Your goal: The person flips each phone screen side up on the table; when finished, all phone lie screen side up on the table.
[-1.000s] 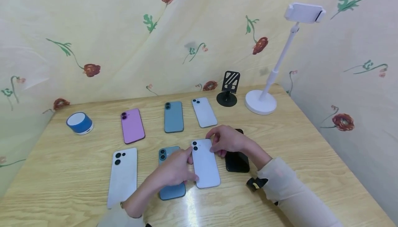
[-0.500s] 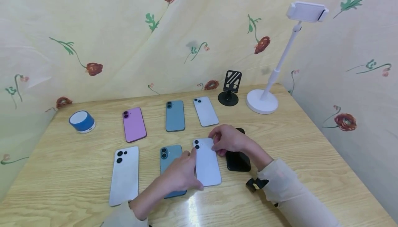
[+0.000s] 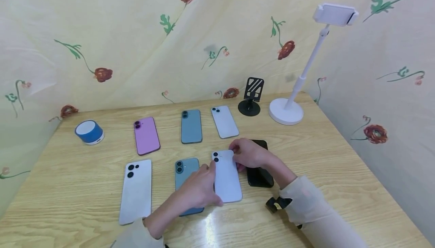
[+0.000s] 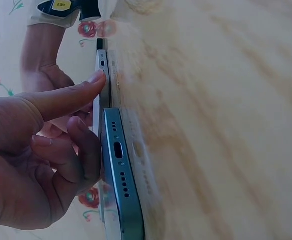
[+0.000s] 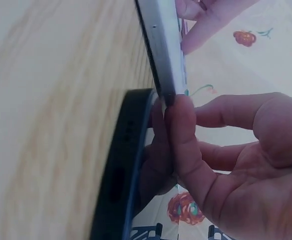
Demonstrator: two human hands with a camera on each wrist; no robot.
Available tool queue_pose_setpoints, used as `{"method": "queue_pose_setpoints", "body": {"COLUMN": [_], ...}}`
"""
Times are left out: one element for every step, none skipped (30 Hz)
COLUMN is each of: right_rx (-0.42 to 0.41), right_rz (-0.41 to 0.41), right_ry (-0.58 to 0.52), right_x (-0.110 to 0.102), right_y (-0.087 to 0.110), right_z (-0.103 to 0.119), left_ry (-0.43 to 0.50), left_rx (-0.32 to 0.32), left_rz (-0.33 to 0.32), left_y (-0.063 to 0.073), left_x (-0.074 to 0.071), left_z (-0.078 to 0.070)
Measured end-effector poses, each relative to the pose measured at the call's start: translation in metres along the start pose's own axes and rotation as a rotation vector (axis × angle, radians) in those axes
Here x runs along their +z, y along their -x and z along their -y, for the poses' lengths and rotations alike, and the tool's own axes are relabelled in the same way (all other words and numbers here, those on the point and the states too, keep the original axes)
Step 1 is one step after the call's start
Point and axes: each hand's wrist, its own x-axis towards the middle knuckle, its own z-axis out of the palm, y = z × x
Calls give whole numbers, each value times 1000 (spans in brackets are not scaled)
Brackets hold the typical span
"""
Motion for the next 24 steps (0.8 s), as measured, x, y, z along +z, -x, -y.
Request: {"method": "queue_pose_setpoints", "body": {"right_rx": [5,7,5,5,3,-1,-9,-21,-35,-46,-62,-80,-99,-109,-118,-128,-130,-132,-129,-126,-127,-128,-125,-128], "right_rz": [-3,-4,0,6,12,21,32,44,54,62,71,81,90,95,98,103,104,104,101,97,95,94,90,89], "right_ry": [2,-2,-7,-20,-37,-62,-90,-120,-151,-186,-219,-248,-273,-296,-313,-328,-340,-347,-355,-362,-368,-373,-380,-385], "right_x": [0,0,-1,-2,-3,-4,-6,-7,-8,-9,-10,-10,-11,-11,-11,-11,-11,-11,-11,-11,-11,-12,-12,-12], "right_y": [0,-1,0,0,0,0,1,1,2,3,3,4,4,4,4,4,4,4,4,4,4,4,4,4], "right_z": [0,-1,-1,-2,-3,-5,-6,-9,-11,-13,-16,-18,-20,-21,-23,-24,-25,-26,-27,-27,-28,-29,-29,-29], "left_ry": [-2,-2,-2,-2,0,4,6,9,11,13,15,14,13,11,9,8,5,2,0,-2,-1,1,3,9], "left_rx": [1,3,6,9,10,12,15,18,23,27,31,36,42,46,49,51,51,51,51,51,52,54,59,66], "left_rz": [-1,-1,0,0,1,1,1,1,0,-1,0,0,0,-2,-3,-4,-6,-8,-10,-10,-9,-6,-3,0], "left_y": [0,-1,-1,-1,-1,0,0,0,0,1,1,2,2,3,4,4,5,5,5,5,5,5,4,4], "left_x": [0,0,0,0,0,0,-1,-1,-1,-1,-2,-2,-2,-2,-2,-2,-3,-3,-3,-3,-3,-3,-4,-4], "left_z": [0,0,0,0,0,0,0,1,1,1,1,0,0,0,-1,-1,-2,-2,-3,-3,-3,-2,-2,-1]}}
